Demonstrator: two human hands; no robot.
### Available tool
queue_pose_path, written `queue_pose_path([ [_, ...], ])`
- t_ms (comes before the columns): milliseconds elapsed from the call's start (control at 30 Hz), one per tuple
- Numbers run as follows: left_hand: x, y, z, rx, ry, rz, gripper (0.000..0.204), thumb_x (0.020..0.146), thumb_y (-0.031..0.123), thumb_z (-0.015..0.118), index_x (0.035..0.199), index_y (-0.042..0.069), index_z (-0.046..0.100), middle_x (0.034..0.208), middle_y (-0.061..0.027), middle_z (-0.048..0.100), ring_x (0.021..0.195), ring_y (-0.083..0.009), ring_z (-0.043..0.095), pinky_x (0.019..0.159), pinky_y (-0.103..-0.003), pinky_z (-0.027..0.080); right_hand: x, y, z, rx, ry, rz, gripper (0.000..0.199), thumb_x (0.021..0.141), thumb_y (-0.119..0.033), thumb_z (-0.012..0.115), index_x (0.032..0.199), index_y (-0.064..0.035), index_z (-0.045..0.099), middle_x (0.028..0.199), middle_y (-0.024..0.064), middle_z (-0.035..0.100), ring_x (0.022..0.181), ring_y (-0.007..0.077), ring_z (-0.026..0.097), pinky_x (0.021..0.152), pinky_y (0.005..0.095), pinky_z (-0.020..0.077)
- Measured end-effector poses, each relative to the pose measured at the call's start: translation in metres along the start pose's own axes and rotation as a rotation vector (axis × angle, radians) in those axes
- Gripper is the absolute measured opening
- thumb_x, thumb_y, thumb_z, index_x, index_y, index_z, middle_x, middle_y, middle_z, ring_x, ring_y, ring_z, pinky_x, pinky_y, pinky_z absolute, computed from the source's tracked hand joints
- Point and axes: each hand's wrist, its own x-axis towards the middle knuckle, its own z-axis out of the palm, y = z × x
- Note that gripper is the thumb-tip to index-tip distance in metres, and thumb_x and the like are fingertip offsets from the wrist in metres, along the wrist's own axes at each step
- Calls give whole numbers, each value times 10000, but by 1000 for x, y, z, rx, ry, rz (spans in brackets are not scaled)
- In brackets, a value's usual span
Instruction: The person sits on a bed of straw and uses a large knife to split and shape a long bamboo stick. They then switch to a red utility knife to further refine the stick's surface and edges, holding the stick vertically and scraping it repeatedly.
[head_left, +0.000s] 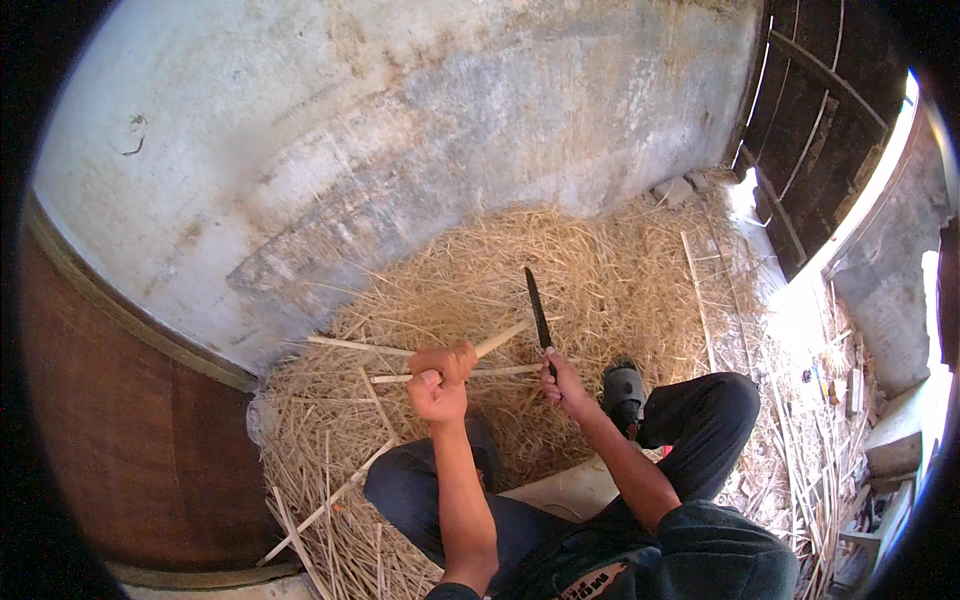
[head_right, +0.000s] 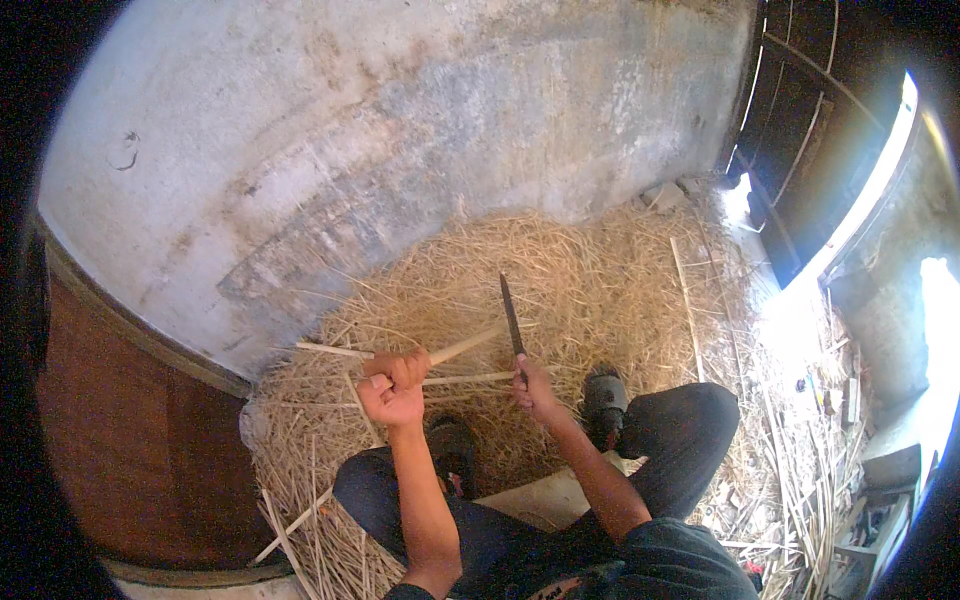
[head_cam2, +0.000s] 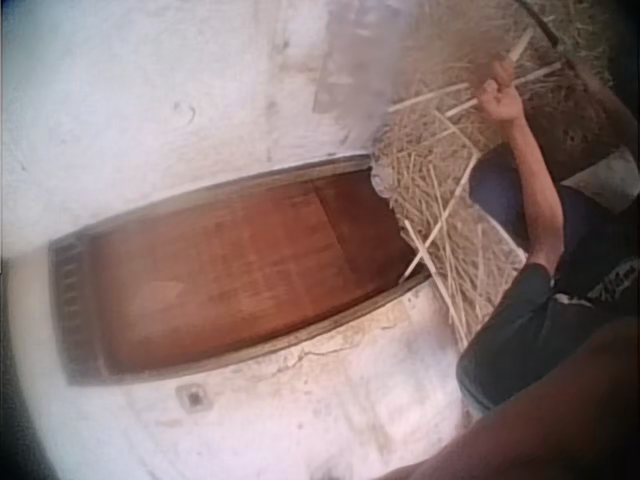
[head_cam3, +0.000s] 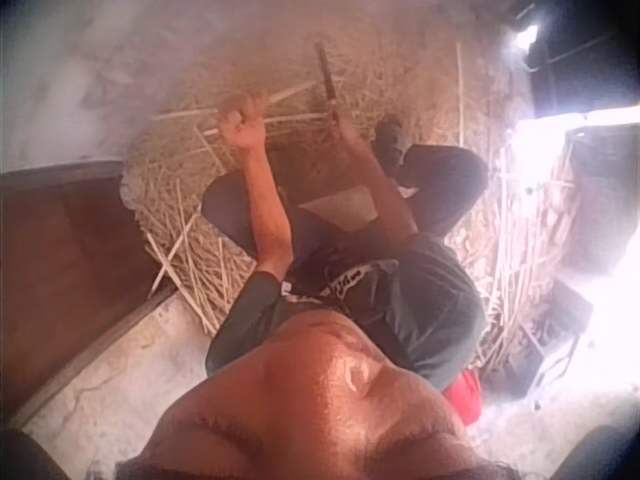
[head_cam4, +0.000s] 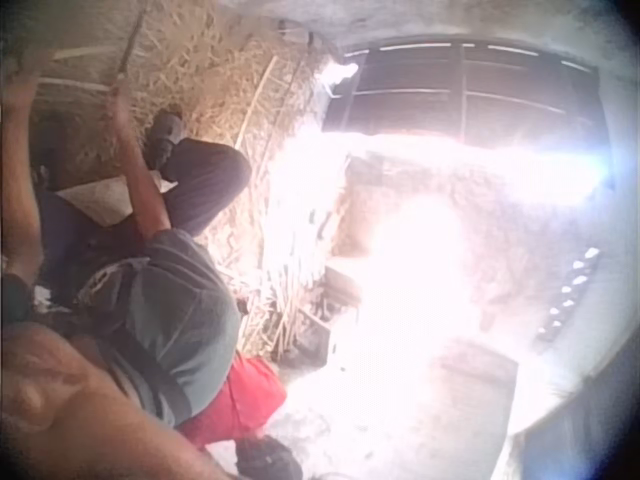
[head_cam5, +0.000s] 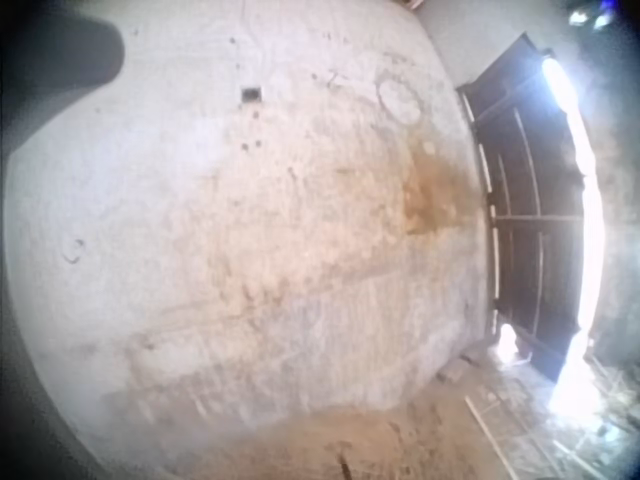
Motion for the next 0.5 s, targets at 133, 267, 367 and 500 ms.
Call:
queue_pose_path([
  [133, 0, 9, 4, -112, 34, 6, 452, 911, 338, 441, 555, 108, 284, 470, -15, 250, 468, -150, 150, 548, -381, 218, -1, -15, 7, 378, -123, -32, 374, 1069, -521, 524, 951, -171, 579, 581, -57, 408, 410, 72, 327, 372, 249, 257],
  [267, -1, 17, 5, -154, 57, 38, 459, 892, 362, 452, 551, 106, 283, 462, -17, 251, 455, -154, 155, 568, -382, 232, -10, -40, 43, -23, 152, -266, 324, 1059, -460, 579, 971, -149, 560, 673, -23, 525, 411, 60, 348, 370, 241, 297],
  [367, 3, 34, 10, -173, 19, 36, 475, 879, 395, 465, 535, 114, 297, 448, -24, 263, 444, -162, 169, 612, -395, 263, -20, -64, 70, -178, 265, -447, 276, 1050, -385, 620, 963, -136, 539, 869, 55, 683, 423, 46, 364, 374, 231, 313],
  [500, 5, 53, 15, -173, -113, 24, 484, 862, 426, 487, 502, 127, 365, 419, -34, 346, 408, -178, 270, 744, -416, 344, -32, -104, 106, -61, 231, -616, 227, 1035, -295, 658, 957, -140, 511, 1104, 141, 751, 427, 34, 361, 382, 220, 322],
])
